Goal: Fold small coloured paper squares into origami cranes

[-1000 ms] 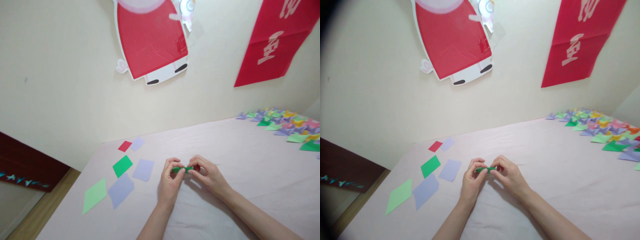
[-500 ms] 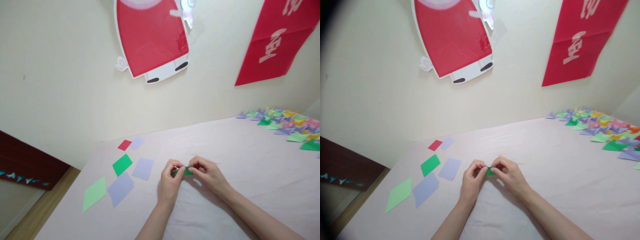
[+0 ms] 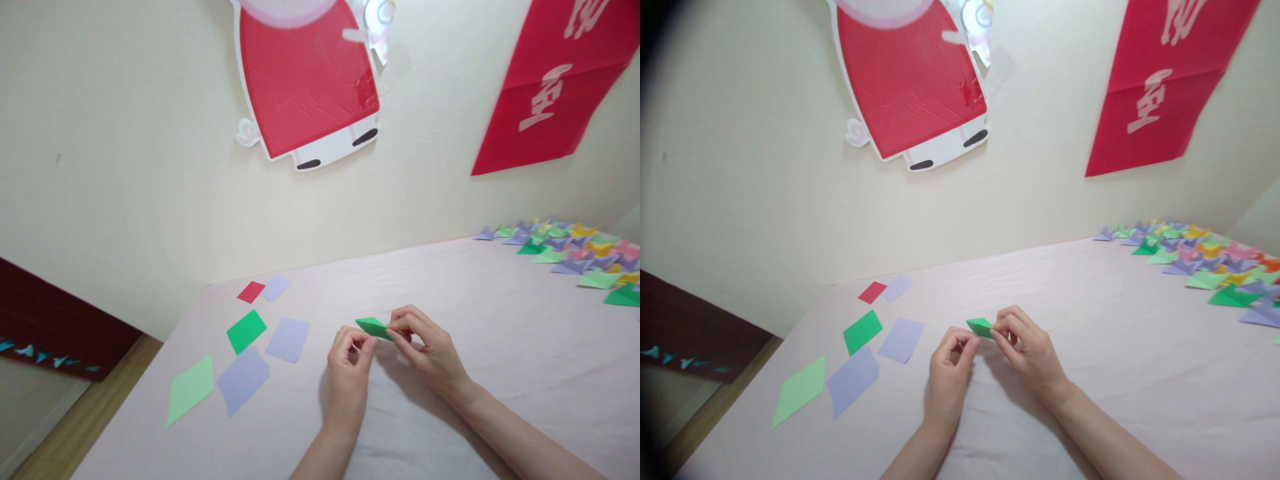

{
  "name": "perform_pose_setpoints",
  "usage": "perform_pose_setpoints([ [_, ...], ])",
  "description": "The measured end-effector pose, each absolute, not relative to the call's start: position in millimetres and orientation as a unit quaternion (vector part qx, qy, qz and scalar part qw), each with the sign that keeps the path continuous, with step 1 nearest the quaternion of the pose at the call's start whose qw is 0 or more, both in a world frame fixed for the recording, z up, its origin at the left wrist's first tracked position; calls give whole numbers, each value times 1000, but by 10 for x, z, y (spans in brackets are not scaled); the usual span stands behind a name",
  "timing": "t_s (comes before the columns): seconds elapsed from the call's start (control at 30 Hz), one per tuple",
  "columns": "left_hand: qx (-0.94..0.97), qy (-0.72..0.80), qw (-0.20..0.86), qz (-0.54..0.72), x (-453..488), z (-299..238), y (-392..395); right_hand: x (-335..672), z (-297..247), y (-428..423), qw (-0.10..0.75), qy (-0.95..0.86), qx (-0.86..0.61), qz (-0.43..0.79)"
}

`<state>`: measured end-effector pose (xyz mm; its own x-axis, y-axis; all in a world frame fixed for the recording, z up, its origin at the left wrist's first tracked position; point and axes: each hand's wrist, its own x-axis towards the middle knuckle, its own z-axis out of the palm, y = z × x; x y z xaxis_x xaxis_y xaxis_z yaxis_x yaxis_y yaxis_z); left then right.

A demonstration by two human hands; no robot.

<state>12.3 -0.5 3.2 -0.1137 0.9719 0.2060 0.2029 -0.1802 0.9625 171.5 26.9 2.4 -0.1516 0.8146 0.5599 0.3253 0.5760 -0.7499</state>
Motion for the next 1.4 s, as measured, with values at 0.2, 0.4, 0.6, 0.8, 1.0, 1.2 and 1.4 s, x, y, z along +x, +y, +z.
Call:
perform_pose_setpoints([
  [0.2, 507, 533, 447, 508, 240, -2, -39, 1653, 28, 219, 464, -803, -338, 161],
  [0.4, 586, 568, 351, 459, 88, -21, 38, 1651, 70, 223, 443, -833, -329, 43],
  [0.6, 721, 548, 177, 385, -52, 5, 85, 1688, 26, 239, 446, -811, -378, -11],
  [0.8, 776, 539, 72, 320, -70, 40, 73, 1686, 32, 237, 431, -817, -382, -15],
  [1.0, 779, 538, 58, 316, -61, 63, 57, 1691, 32, 250, 420, -822, -385, -4],
  [1.2, 745, 514, 160, 393, -68, 0, 77, 1721, -32, 308, 423, -815, -362, 161],
  [1.4, 678, 505, 298, 443, -41, -52, 108, 1719, -31, 337, 468, -708, -363, 386],
])
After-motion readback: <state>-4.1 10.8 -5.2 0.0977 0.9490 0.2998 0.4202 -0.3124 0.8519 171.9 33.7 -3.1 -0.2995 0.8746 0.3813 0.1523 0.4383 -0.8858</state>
